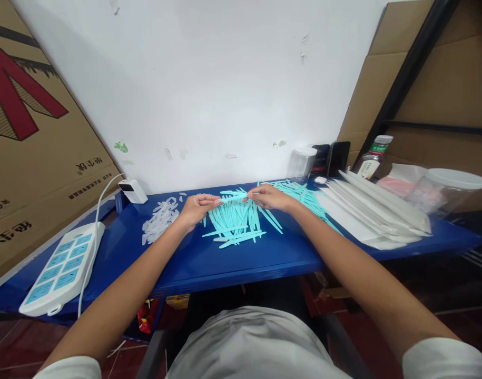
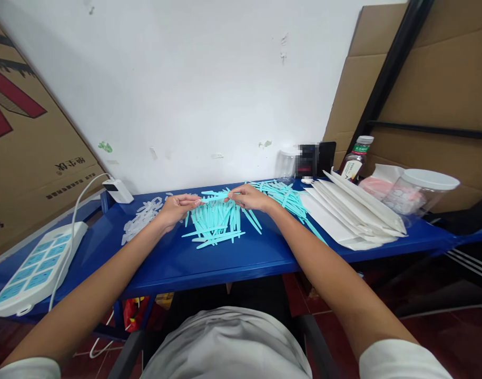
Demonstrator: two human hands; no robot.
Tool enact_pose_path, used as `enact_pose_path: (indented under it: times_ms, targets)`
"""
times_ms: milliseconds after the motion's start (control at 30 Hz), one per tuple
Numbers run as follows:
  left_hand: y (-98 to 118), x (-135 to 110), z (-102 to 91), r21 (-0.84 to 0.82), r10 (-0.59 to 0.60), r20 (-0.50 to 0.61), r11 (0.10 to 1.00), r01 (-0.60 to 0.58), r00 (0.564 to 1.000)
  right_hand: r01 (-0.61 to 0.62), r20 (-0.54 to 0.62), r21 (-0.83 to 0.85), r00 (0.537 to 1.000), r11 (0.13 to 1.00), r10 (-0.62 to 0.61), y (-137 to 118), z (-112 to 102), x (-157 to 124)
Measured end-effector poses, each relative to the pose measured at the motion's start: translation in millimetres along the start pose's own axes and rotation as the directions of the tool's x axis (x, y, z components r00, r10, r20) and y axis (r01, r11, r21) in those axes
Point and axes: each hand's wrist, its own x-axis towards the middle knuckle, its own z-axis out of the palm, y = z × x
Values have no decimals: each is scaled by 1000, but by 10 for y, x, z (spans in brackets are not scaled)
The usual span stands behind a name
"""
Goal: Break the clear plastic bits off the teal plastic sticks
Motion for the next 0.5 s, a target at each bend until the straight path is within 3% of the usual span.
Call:
enact_pose_path:
  times_ms: [133,267,333,500]
  targets:
    - [6,46,19,-173,-78,-27,982,72,997,7,-10,35,1000,999,-7,6,11,24]
    - [49,110,-66,-498,-293,-13,831,248,956,-24,-54,28,998,999,26,16,-31,28]
    - [66,134,-154,-575,-310,-20,782,243,950,-44,-85,23,995,999,46,9,-53,18]
    - [29,220,-379,-575,-292,-81,794,195,953,-73,-94,17,993,997,74,-6,-64,3]
